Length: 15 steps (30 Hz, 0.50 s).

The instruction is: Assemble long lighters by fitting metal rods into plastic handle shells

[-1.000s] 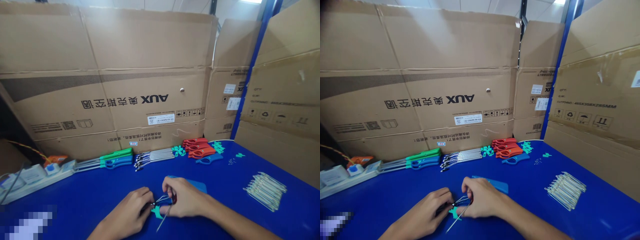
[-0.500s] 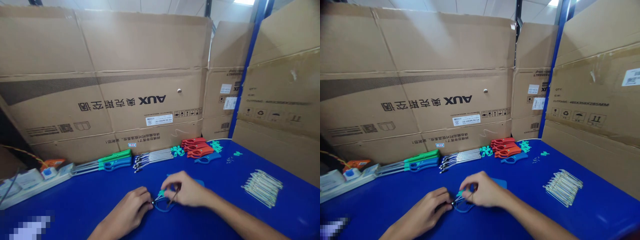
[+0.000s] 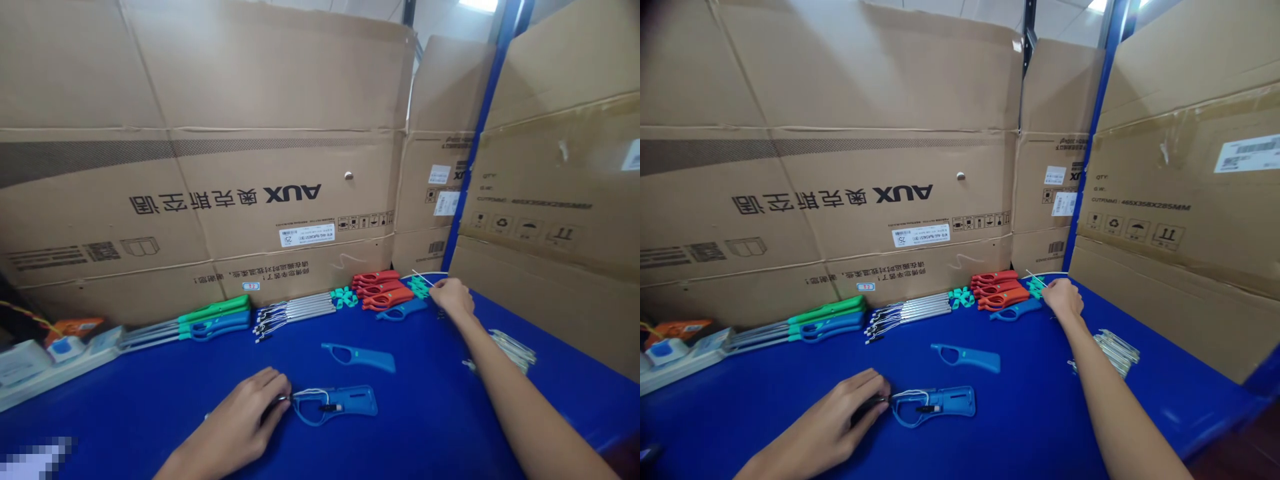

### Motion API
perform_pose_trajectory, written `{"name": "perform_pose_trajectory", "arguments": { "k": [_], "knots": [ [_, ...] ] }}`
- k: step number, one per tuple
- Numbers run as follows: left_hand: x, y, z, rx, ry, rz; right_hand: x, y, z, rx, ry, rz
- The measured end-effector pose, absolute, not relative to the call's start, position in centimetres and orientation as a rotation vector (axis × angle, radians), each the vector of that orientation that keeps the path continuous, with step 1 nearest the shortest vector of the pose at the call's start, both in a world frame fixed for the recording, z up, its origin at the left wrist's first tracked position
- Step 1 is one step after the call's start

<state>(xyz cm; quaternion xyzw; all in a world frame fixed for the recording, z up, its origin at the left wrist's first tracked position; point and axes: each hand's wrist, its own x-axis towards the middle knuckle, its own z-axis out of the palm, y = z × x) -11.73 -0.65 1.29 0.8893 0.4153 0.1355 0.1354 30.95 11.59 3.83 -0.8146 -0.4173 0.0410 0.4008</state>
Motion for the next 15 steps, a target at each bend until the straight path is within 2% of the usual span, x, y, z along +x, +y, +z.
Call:
{"name": "perform_pose_trajectory", "arguments": {
  "k": [7, 11, 15],
  "knots": [
    [-11.7, -0.4, 1.6, 2.641, 1.159, 0.544, 29.2, 11.6, 4.2, -2.073, -1.218, 0.168],
    [-11.9, -0.3, 2.3, 2.722, 1.128, 0.678, 25.0, 10.3, 5.5, -1.782, -1.547, 0.239],
    [-12.0, -0.4, 2.6, 2.781, 1.090, 0.904, 19.9, 7.6, 5.9, -1.441, -1.903, 0.454]
  ]
}}
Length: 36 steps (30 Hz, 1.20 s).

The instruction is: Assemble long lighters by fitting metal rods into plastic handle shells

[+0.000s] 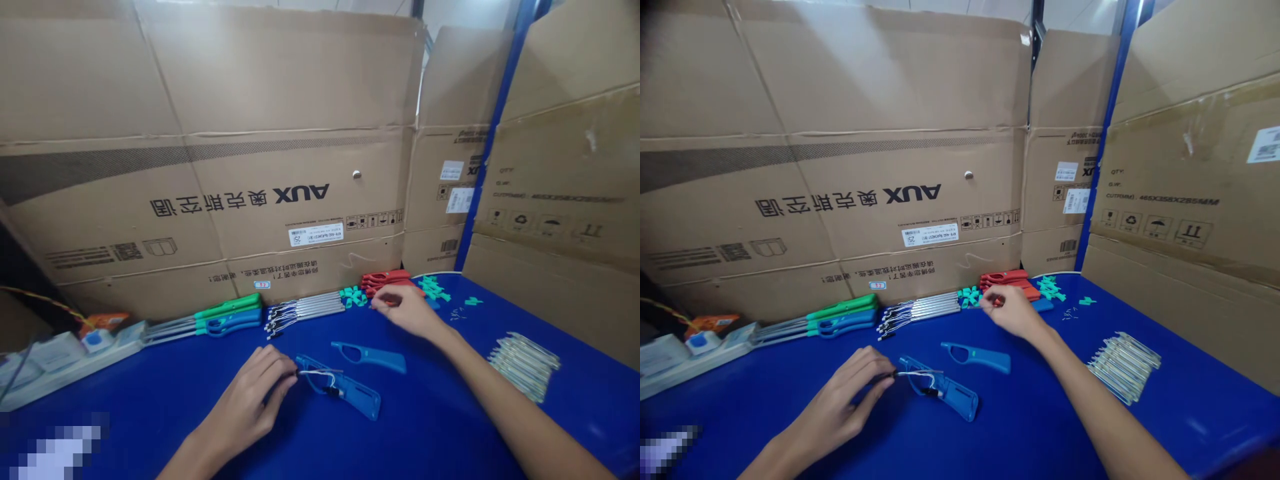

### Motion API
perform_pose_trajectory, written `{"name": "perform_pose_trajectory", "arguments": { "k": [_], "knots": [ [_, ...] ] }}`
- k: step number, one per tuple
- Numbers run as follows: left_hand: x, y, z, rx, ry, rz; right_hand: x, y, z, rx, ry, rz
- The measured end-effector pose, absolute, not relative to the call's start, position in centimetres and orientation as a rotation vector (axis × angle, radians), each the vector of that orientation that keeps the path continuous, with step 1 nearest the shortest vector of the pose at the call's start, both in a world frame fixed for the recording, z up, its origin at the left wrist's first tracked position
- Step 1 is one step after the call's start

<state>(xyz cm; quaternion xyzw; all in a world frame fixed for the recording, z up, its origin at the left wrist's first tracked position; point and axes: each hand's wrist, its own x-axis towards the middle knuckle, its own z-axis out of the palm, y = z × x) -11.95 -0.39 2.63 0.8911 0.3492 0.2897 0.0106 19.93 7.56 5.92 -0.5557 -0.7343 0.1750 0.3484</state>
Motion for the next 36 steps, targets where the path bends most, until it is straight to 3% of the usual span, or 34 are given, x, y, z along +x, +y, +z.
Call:
{"name": "perform_pose_trajectory", "arguments": {
  "k": [5, 11, 17, 26, 32, 36],
  "knots": [
    [-12.0, -0.2, 2.4, 2.799, 1.107, 1.019, 15.7, 3.9, 5.3, -1.145, -2.381, 0.937],
    [-11.9, -0.4, 2.4, 2.780, 1.020, 1.114, 13.2, 2.6, 3.0, -1.135, -2.558, 0.693],
    [-11.7, -0.8, 2.3, 2.822, 0.917, 1.173, 12.7, 2.8, 2.3, -1.258, -2.486, 0.716],
    [-12.5, 0.1, 2.8, 2.724, 1.074, 1.702, 12.6, 2.9, 2.7, -1.338, -2.502, 0.809],
    [-12.5, 0.6, 3.1, 2.153, 1.424, 1.998, 12.5, 2.2, 2.7, -1.307, -2.506, 0.758],
    [-11.8, 0.6, 3.6, 1.724, 1.349, 2.131, 12.3, 1.7, 2.8, -1.276, -2.441, 0.724]
  ]
}}
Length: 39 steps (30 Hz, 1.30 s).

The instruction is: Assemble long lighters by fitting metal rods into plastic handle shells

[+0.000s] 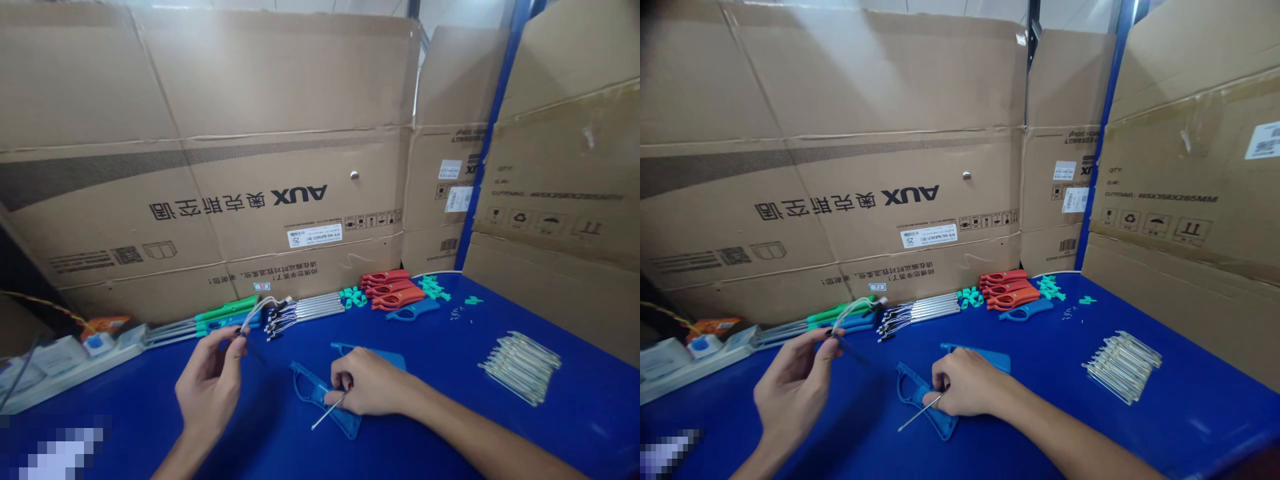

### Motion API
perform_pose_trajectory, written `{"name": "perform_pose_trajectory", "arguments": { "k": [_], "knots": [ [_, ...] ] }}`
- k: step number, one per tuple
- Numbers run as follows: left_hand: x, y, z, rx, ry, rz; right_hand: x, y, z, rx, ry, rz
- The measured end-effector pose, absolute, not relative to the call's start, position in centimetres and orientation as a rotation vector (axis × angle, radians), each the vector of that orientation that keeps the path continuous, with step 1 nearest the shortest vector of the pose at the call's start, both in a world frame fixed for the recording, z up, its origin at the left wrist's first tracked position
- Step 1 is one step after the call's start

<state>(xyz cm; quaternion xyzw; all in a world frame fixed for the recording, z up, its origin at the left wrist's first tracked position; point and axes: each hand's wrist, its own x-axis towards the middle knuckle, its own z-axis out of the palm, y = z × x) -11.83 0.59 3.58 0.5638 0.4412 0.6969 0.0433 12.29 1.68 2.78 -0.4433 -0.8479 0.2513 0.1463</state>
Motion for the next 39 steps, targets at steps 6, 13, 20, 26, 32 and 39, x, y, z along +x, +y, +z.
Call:
{"name": "perform_pose_trajectory", "arguments": {
  "k": [6, 13, 20, 26, 32, 39],
  "knots": [
    [-11.6, 0.9, 3.4, 1.431, 1.280, 1.938, 12.2, 2.1, 2.2, -1.231, -2.305, 0.615],
    [-11.0, 1.1, 2.7, 1.133, 1.070, 1.729, 12.1, 2.5, 1.9, -1.180, -2.188, 0.584],
    [-10.4, 0.5, 3.1, 0.998, 0.942, 1.646, 11.9, 2.1, 1.3, -1.036, -2.318, 0.507],
    [-10.7, 0.2, 2.9, 1.059, 0.912, 1.610, 11.9, 2.5, 0.9, -1.046, -2.263, 0.526],
    [-10.6, 0.1, 3.2, 1.099, 0.957, 1.602, 11.8, 2.5, 0.8, -1.067, -2.173, 0.560],
    [-10.8, 0.2, 3.1, 1.077, 0.888, 1.612, 11.8, 2.7, 0.7, -1.059, -2.099, 0.579]
  ]
}}
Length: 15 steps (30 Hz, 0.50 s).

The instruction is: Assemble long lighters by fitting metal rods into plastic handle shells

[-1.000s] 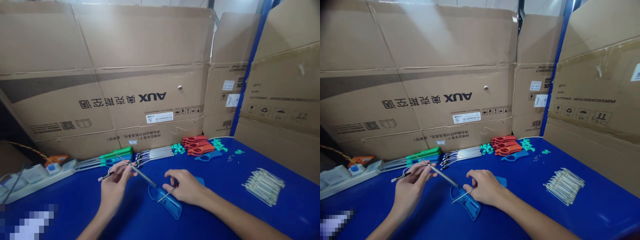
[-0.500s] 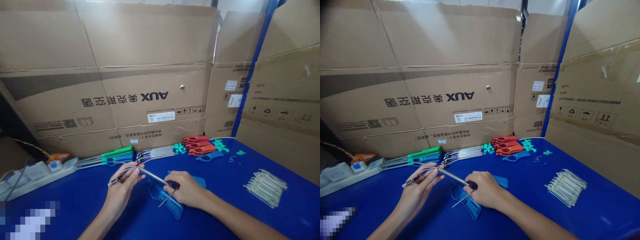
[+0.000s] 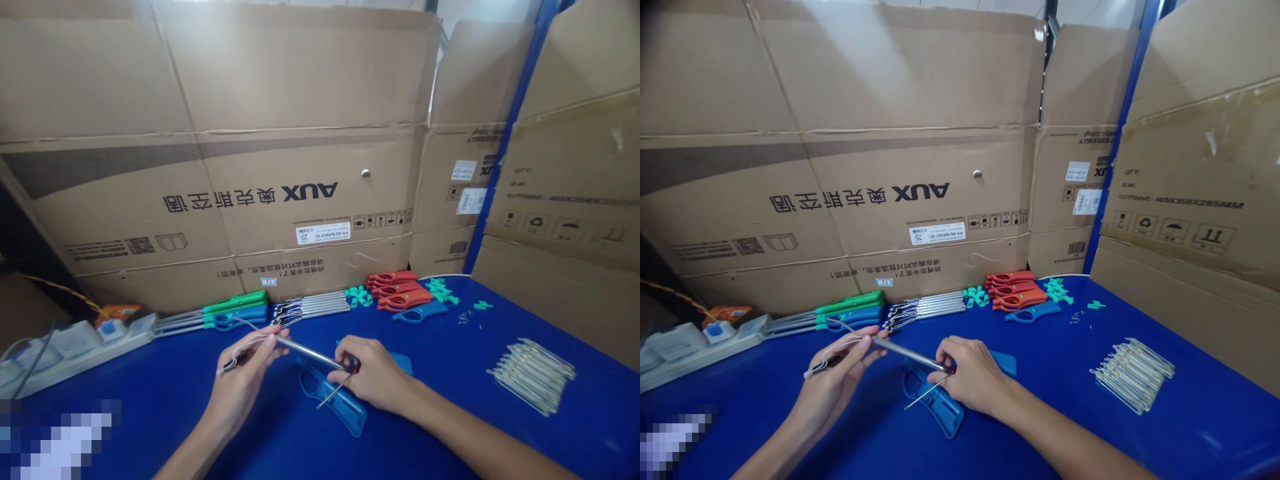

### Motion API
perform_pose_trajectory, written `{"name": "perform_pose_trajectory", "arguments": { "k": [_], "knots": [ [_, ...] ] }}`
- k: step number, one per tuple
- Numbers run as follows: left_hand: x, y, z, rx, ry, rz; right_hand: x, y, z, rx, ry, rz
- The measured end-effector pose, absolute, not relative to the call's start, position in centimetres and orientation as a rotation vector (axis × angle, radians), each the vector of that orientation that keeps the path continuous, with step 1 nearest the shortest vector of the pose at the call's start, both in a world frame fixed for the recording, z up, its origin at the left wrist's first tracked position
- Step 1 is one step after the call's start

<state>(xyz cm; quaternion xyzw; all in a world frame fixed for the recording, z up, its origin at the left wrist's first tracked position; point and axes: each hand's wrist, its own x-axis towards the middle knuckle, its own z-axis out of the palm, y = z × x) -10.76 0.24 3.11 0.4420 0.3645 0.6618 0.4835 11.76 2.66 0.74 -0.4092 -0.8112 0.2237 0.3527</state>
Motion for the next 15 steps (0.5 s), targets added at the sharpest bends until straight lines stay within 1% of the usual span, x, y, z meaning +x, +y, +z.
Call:
{"name": "perform_pose_trajectory", "arguments": {
  "k": [7, 12, 15],
  "knots": [
    [-10.88, 0.30, 3.15, 1.108, 0.839, 1.587, 11.75, 2.46, 1.01, -1.037, -2.062, 0.559],
    [-10.77, 0.22, 3.36, 1.139, 0.856, 1.593, 11.82, 2.57, 0.83, -0.960, -2.059, 0.563],
    [-10.93, 0.20, 3.22, 1.189, 0.924, 1.584, 11.92, 2.55, 0.66, -0.911, -2.086, 0.507]
  ]
}}
